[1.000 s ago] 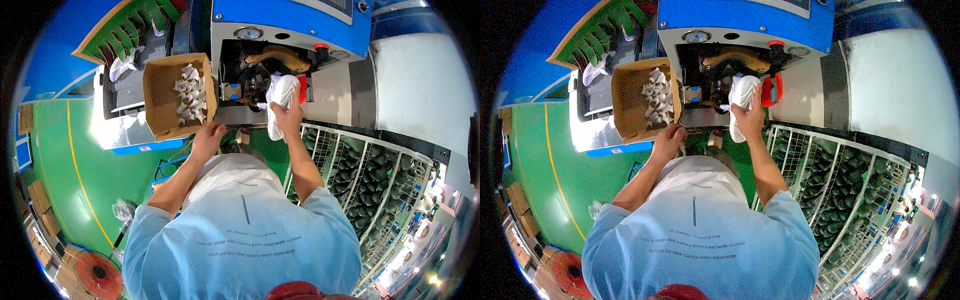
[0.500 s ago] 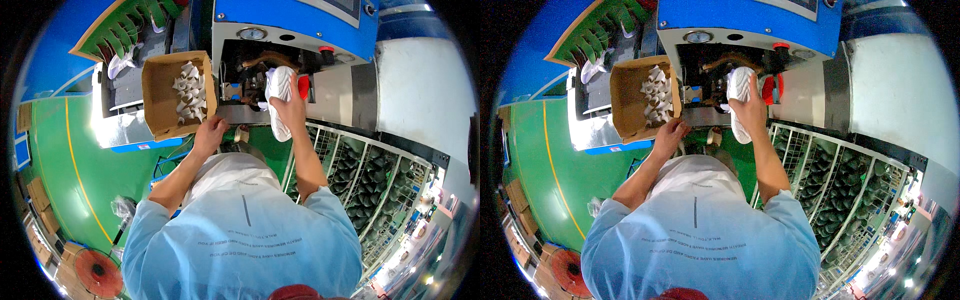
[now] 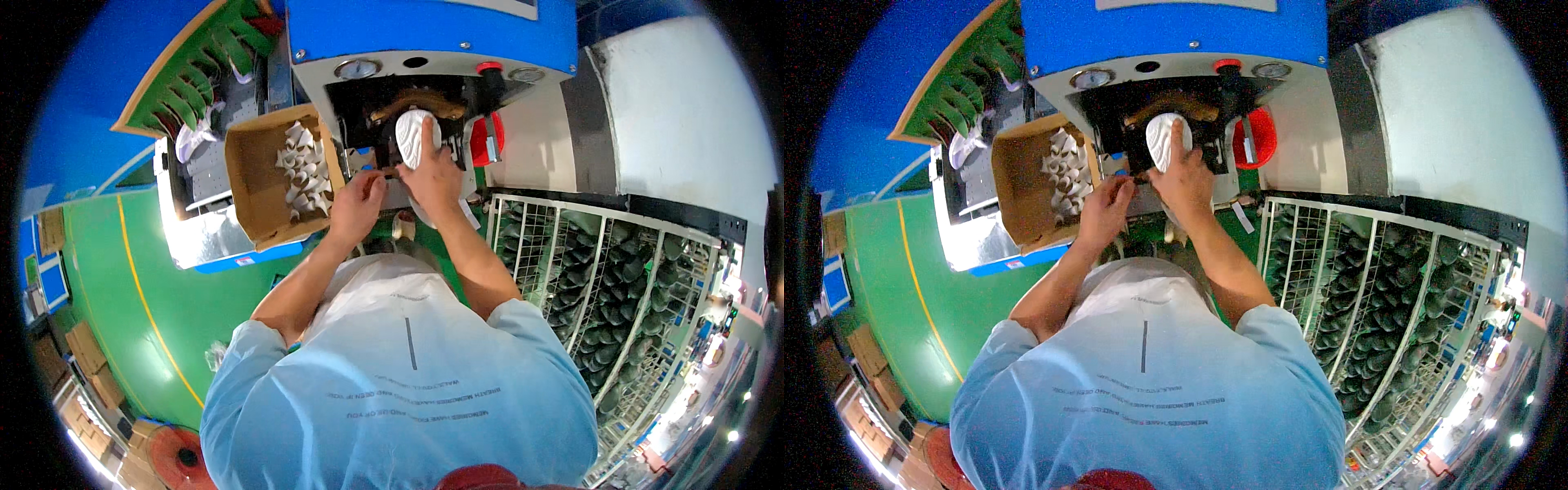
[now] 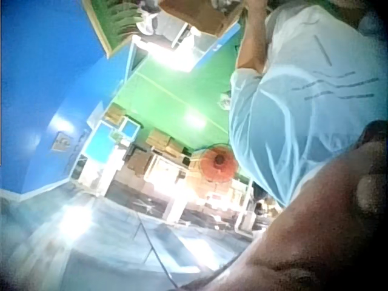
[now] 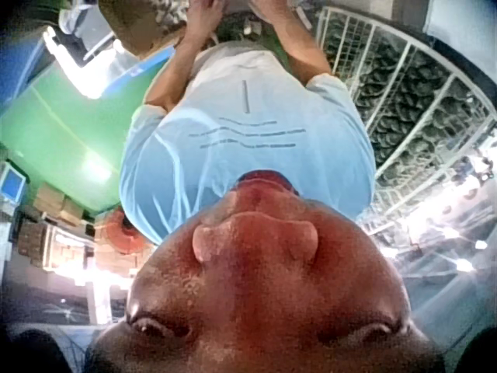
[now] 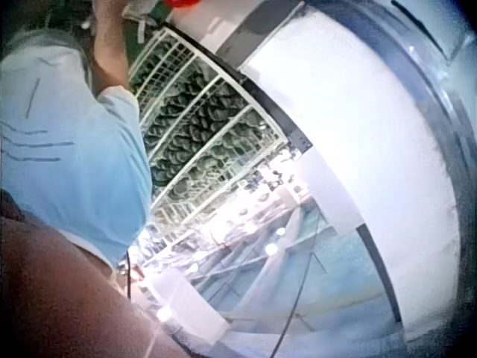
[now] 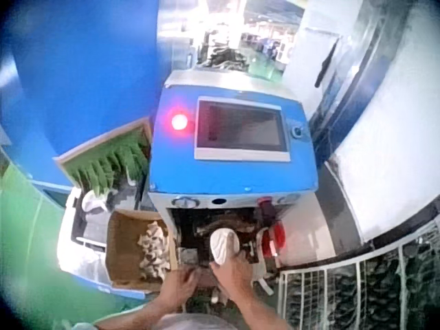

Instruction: The person processes multiple shoes by inserting a last into each shoe and then placing the shoe into a pressing machine. The person picks up a shoe, reaches for a last from a rack, fits the last inside the shoe, and operates a mechanical press to secure the shape.

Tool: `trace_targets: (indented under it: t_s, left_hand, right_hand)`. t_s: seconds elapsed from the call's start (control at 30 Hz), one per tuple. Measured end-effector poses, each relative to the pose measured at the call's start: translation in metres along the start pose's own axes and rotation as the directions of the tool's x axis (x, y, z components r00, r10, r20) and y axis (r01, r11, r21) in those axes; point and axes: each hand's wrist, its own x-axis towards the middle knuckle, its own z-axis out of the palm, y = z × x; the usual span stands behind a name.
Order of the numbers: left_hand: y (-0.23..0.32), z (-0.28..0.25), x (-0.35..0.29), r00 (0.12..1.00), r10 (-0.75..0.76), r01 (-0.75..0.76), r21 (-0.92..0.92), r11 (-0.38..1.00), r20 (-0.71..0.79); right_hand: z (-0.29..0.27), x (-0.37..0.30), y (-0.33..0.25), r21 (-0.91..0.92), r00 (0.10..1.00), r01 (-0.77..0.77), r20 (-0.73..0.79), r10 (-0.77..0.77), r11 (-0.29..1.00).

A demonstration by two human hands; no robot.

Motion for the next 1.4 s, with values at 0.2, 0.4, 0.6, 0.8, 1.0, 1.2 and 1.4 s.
trace_targets:
  t_s: [0.2, 0.4, 0.6, 0.8, 1.0, 1.2, 1.4]
  left_hand:
    - [0.069, 0.029, 0.043, 0.846, 0.531, -0.459, 0.433, 0.776, -0.054]
    - [0.094, 0.096, 0.11, 0.968, 0.141, -0.252, 0.844, 0.473, 0.21]
    - [0.111, 0.102, 0.124, 0.938, -0.04, -0.304, 0.869, 0.39, 0.346]
    - [0.065, 0.086, 0.107, 0.93, 0.316, -0.307, 0.871, 0.383, 0.189]
    - [0.07, 0.058, -0.021, 0.899, 0.106, -0.431, 0.817, 0.383, 0.425]
    - [-0.07, 0.037, -0.016, 0.664, -0.367, 0.569, -0.121, 0.814, 0.651]
    - [-0.104, 0.057, -0.012, 0.343, -0.125, 0.759, -0.196, 0.62, 0.931]
  right_hand:
    - [0.003, -0.032, 0.008, 0.149, 0.999, -0.002, -0.037, 0.008, 0.989]
    - [0.016, -0.035, 0.003, 0.455, 0.98, -0.027, -0.162, 0.113, 0.89]
    - [0.044, -0.028, 0.007, 0.4, 0.954, -0.08, -0.235, 0.186, 0.913]
    - [0.021, -0.053, -0.011, 0.537, 0.967, 0.071, -0.242, 0.073, 0.84]
    - [0.069, -0.126, 0.023, 0.675, 0.906, 0.284, -0.421, 0.04, 0.681]
    - [0.056, -0.159, 0.05, 0.402, 0.96, 0.214, -0.257, -0.114, 0.89]
    - [-0.001, -0.191, 0.067, 0.293, 0.89, 0.438, -0.006, -0.456, 0.85]
